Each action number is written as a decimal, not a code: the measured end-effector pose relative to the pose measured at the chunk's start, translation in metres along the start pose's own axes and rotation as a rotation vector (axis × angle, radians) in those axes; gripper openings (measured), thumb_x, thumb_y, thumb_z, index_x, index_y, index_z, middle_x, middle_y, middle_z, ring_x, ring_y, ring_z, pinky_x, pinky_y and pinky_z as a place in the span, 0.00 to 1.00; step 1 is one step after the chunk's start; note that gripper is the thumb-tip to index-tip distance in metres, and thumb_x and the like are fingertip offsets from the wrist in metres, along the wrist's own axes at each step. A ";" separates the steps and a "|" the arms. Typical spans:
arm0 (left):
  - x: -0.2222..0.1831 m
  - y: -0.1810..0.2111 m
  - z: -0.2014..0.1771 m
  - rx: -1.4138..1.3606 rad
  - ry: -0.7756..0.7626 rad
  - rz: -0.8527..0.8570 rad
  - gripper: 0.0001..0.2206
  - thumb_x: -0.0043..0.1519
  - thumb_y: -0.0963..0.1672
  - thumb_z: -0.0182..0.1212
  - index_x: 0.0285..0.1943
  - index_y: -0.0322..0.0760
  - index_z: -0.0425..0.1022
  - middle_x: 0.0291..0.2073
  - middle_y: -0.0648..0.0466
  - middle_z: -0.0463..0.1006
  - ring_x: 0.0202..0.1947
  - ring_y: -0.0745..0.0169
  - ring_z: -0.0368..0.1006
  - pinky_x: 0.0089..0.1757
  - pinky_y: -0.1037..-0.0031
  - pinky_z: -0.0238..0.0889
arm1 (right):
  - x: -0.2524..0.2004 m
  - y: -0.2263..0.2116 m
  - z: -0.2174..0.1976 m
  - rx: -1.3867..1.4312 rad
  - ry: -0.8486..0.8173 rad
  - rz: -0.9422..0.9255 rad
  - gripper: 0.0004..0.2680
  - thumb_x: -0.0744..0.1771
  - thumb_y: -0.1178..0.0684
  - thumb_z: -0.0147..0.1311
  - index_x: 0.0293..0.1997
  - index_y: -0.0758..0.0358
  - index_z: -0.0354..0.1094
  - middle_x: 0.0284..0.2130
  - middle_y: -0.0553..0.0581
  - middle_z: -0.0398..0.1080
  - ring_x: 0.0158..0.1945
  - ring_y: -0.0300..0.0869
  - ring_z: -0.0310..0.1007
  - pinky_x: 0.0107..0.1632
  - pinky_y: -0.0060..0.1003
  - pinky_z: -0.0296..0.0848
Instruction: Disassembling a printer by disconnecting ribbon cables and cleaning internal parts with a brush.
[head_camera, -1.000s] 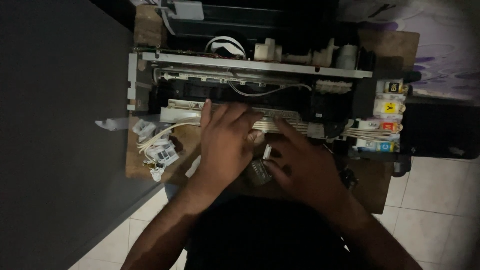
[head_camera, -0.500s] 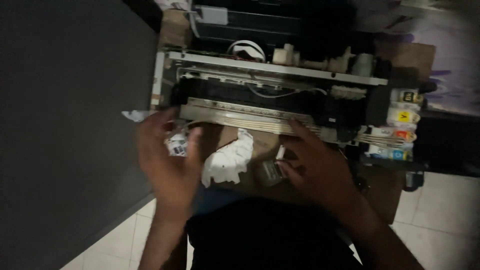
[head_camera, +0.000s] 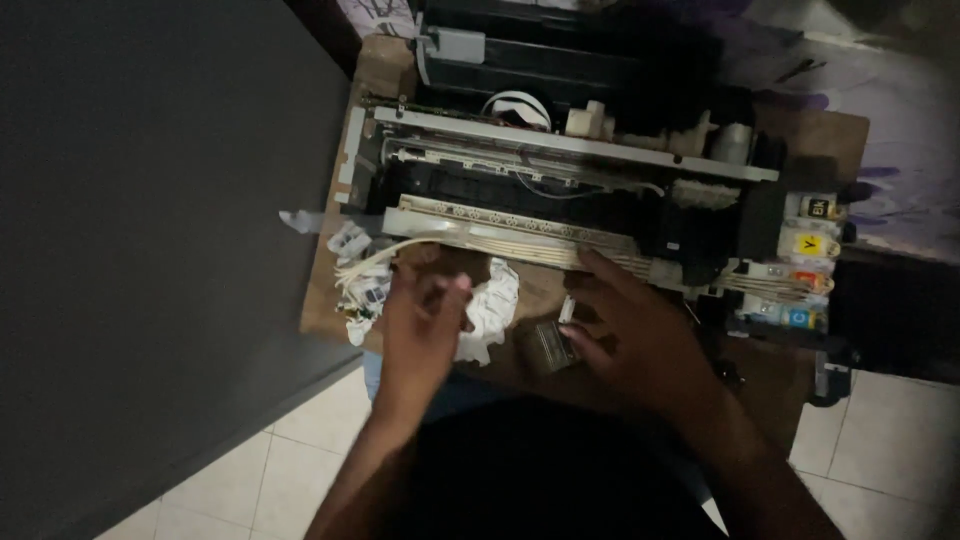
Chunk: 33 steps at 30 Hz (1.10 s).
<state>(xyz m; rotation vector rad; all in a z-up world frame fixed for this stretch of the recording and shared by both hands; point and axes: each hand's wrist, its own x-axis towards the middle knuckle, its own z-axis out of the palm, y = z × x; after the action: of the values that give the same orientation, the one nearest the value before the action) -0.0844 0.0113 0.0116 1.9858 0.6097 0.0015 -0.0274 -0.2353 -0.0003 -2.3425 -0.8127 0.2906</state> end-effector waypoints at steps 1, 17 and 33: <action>0.005 -0.011 0.007 -0.319 0.009 -0.070 0.15 0.66 0.45 0.59 0.59 0.36 0.69 0.26 0.55 0.76 0.23 0.66 0.72 0.31 0.72 0.66 | 0.000 -0.002 -0.002 -0.002 -0.012 0.022 0.18 0.64 0.49 0.64 0.58 0.59 0.71 0.70 0.57 0.62 0.68 0.46 0.67 0.62 0.40 0.69; 0.028 -0.008 0.036 -0.805 0.176 -0.094 0.16 0.68 0.42 0.58 0.61 0.24 0.64 0.17 0.48 0.71 0.15 0.53 0.77 0.25 0.67 0.75 | -0.002 0.008 -0.005 0.137 0.030 -0.051 0.16 0.64 0.52 0.66 0.55 0.64 0.73 0.67 0.67 0.65 0.63 0.64 0.70 0.57 0.56 0.74; 0.041 -0.011 0.042 -0.781 0.157 -0.203 0.10 0.64 0.43 0.67 0.42 0.30 0.71 0.13 0.48 0.69 0.16 0.43 0.80 0.26 0.59 0.77 | 0.000 0.006 -0.010 0.135 -0.003 -0.018 0.15 0.64 0.51 0.66 0.53 0.64 0.73 0.68 0.66 0.63 0.63 0.63 0.70 0.57 0.55 0.75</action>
<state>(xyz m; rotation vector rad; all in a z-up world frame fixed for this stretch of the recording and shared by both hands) -0.0421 -0.0024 -0.0284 1.1709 0.7657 0.2383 -0.0205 -0.2431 0.0036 -2.2083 -0.7906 0.3304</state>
